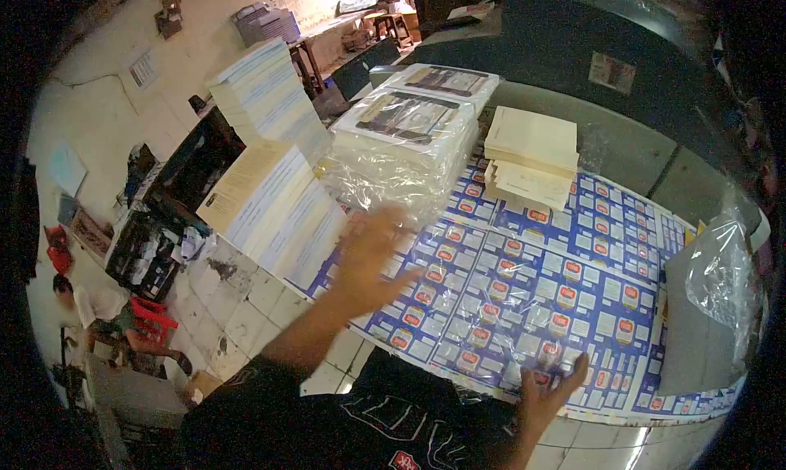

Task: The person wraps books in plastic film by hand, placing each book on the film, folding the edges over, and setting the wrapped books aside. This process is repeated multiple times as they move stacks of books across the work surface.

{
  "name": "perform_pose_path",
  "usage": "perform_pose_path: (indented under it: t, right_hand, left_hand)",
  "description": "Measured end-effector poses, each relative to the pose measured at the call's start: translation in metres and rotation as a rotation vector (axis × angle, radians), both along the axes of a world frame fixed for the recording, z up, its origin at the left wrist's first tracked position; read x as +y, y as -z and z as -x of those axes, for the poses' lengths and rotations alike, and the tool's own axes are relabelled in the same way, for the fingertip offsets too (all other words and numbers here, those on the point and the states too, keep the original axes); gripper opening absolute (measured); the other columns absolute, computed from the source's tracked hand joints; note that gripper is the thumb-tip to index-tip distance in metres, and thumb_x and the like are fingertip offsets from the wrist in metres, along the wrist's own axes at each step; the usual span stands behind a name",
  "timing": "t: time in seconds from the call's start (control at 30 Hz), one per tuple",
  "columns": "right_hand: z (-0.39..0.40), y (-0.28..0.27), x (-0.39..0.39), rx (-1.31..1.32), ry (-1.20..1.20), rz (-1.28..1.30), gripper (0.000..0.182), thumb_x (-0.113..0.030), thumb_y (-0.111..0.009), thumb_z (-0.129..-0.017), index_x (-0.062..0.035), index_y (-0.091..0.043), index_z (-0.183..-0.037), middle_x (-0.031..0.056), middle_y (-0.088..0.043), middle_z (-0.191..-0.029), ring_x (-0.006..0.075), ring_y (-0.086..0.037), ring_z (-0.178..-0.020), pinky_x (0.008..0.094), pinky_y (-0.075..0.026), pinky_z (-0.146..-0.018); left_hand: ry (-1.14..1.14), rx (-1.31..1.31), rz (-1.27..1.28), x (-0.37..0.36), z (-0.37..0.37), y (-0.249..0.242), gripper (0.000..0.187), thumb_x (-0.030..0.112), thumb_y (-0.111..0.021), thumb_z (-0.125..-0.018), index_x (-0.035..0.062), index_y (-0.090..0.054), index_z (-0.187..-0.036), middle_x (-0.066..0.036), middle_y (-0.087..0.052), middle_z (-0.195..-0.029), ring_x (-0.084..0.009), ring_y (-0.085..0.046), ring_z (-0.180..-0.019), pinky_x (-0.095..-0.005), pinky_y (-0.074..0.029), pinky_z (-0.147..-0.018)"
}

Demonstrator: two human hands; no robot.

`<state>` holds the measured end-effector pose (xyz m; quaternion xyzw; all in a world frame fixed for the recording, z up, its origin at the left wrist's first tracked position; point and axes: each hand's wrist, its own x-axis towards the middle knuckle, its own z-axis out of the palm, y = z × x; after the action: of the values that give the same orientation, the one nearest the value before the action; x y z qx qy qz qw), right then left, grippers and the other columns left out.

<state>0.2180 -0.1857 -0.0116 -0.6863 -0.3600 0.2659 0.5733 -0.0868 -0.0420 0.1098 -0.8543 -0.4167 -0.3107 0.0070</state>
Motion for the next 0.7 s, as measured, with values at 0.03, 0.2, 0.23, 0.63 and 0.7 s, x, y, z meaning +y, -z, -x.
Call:
perform_pose_path:
  t: [0.03,0.2,0.23,0.63,0.7]
  right_hand:
    - [-0.017,-0.008,-0.008,-0.393,0.035,0.032,0.087,0.000,-0.069,-0.071,-0.0038,-0.028,-0.147,0.0185,-0.031,-0.148,0.0299,-0.029,-0.139,0.0422,-0.029,-0.112]
    - [-0.066,-0.001,-0.035,-0.586,-0.084,0.101,0.086,-0.005,-0.074,-0.067,-0.0072,-0.036,-0.145,0.0196,-0.025,-0.154,0.0388,-0.022,-0.144,0.0507,-0.022,-0.116]
    - [-0.070,0.002,-0.035,-0.578,-0.067,0.064,0.080,-0.010,-0.076,-0.073,-0.0053,-0.038,-0.143,0.0217,-0.028,-0.153,0.0387,-0.026,-0.142,0.0499,-0.022,-0.116]
    - [-0.069,-0.032,-0.038,-0.172,-0.008,-0.126,0.045,-0.007,-0.071,-0.083,0.0010,-0.053,-0.124,0.0169,-0.054,-0.129,0.0277,-0.053,-0.121,0.0405,-0.042,-0.102]
    - [-0.074,-0.027,-0.050,-0.142,-0.014,-0.124,0.040,-0.007,-0.070,-0.083,0.0018,-0.056,-0.119,0.0156,-0.060,-0.120,0.0263,-0.058,-0.113,0.0389,-0.045,-0.098]
  left_hand:
    - [-0.295,0.107,-0.100,-0.019,0.011,-0.024,0.071,0.028,-0.076,-0.077,-0.0016,-0.047,-0.134,-0.023,-0.037,-0.147,-0.0380,-0.032,-0.138,-0.0534,-0.016,-0.113]
    - [-1.064,0.480,-0.100,-0.034,0.127,-0.084,0.073,0.042,-0.069,-0.083,-0.0035,-0.046,-0.136,-0.025,-0.042,-0.143,-0.0370,-0.041,-0.133,-0.0488,-0.030,-0.110]
    - [-1.040,0.469,0.102,-0.032,0.138,-0.082,0.069,0.043,-0.066,-0.086,-0.0029,-0.048,-0.135,-0.025,-0.048,-0.138,-0.0374,-0.047,-0.129,-0.0464,-0.038,-0.106]
    - [-1.073,0.516,0.053,-0.041,0.131,-0.076,0.051,0.036,-0.054,-0.097,-0.0005,-0.052,-0.132,-0.024,-0.057,-0.129,-0.0391,-0.053,-0.122,-0.0418,-0.044,-0.100]
    - [-1.092,0.491,0.060,-0.047,0.134,-0.073,0.050,0.035,-0.054,-0.097,0.0000,-0.052,-0.133,-0.025,-0.058,-0.127,-0.0394,-0.054,-0.119,-0.0409,-0.046,-0.097]
